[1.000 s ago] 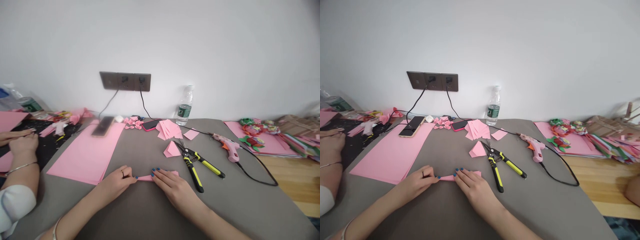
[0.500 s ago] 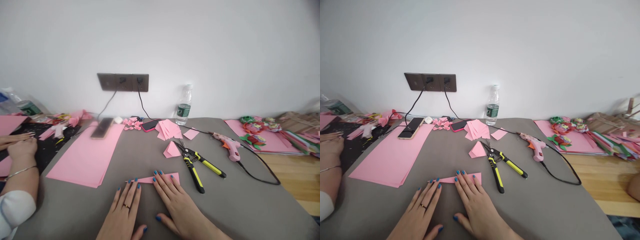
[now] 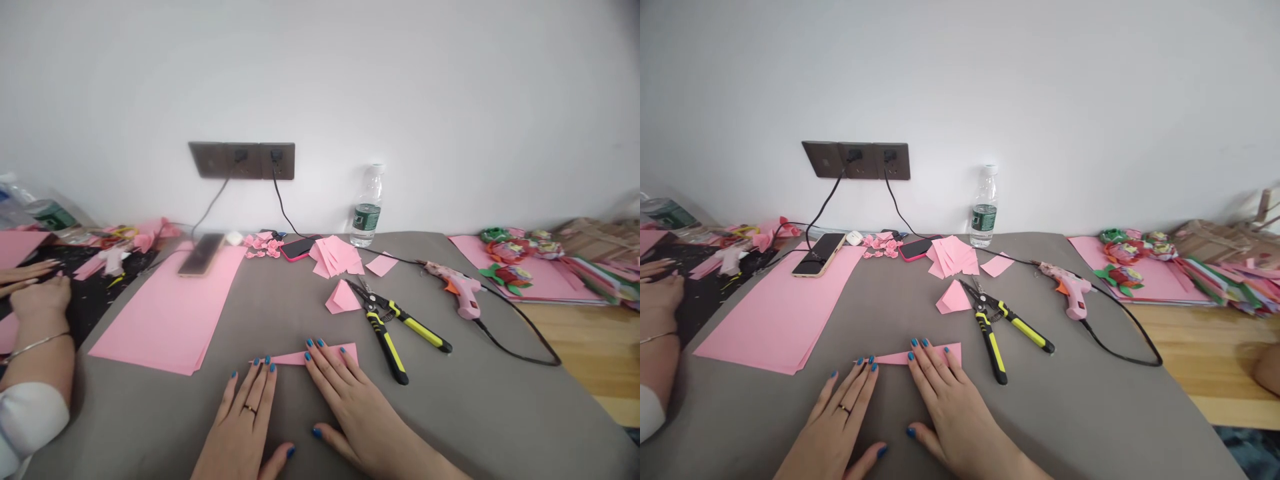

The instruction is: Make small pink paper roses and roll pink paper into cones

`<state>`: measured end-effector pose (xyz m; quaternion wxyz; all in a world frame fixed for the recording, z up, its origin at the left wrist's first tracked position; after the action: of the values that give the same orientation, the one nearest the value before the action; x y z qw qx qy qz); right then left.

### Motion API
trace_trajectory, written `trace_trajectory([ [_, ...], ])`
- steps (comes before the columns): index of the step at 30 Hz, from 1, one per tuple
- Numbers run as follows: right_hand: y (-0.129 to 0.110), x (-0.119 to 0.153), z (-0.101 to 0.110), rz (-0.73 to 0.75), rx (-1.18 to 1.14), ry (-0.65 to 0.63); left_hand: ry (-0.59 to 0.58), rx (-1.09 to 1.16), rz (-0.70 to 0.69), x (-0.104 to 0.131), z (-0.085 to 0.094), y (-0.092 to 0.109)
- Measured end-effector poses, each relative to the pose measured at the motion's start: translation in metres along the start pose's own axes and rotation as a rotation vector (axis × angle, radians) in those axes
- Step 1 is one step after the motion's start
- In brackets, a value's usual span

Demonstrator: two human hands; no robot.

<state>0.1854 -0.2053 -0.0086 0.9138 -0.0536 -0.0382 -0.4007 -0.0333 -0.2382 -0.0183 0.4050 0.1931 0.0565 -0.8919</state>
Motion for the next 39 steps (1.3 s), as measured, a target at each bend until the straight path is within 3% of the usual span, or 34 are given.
trace_trajectory([
  [5, 0.000, -0.003, 0.003, 0.000, -0.018, -0.037, 0.021, -0.002, -0.030, -0.016, 0.008, -0.007],
  [7, 0.000, -0.004, 0.004, 0.005, -0.033, -0.044, -0.079, 0.034, 0.046, -0.034, 0.011, -0.013],
  [10, 0.001, -0.004, 0.004, 0.001, -0.067, -0.061, -0.367, 0.184, 0.220, -0.071, 0.014, -0.024],
  [13, 0.003, -0.002, 0.003, -0.007, -0.122, -0.062, -0.476, 0.443, 0.330, -0.104, 0.012, -0.032],
  [16, 0.006, 0.002, 0.001, -0.004, -0.199, 0.003, -0.537, 0.644, 0.461, -0.118, 0.006, -0.037],
  [20, 0.012, 0.009, 0.001, -0.010, -0.364, 0.214, -0.573, 0.718, 0.440, -0.116, 0.005, -0.036],
  [23, 0.019, 0.014, 0.005, -0.063, -0.570, 0.443, -0.551, 0.726, 0.449, -0.111, 0.011, -0.035],
  [27, 0.033, 0.016, 0.013, -0.413, -0.852, 0.912, -0.546, 0.999, 0.571, -0.109, 0.024, -0.036],
  [29, 0.036, 0.011, 0.017, -0.528, -1.009, 0.999, -0.533, 1.228, 0.607, -0.111, 0.029, -0.035],
  [32, 0.033, -0.005, 0.026, -0.444, -1.158, 0.784, -0.567, 1.472, 0.627, -0.113, 0.031, -0.028],
  [34, 0.027, -0.013, 0.033, -0.386, -1.156, 0.631, -0.649, 1.552, 0.622, -0.112, 0.029, -0.023],
  [39, 0.016, -0.023, 0.043, -0.287, -1.163, 0.450, -0.846, 1.676, 0.586, -0.105, 0.022, -0.009],
])
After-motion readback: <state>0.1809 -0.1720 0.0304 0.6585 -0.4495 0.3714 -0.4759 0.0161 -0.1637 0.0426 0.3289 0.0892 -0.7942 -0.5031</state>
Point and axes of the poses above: each hand's wrist, its own x-axis away from the middle knuckle, its own z-axis out of the back of the hand, y = z × x, the point moved 2 cm from there along -x, towards the middle knuckle, and after that the axes turned 12 degrees about x, right-handed, at the moved point
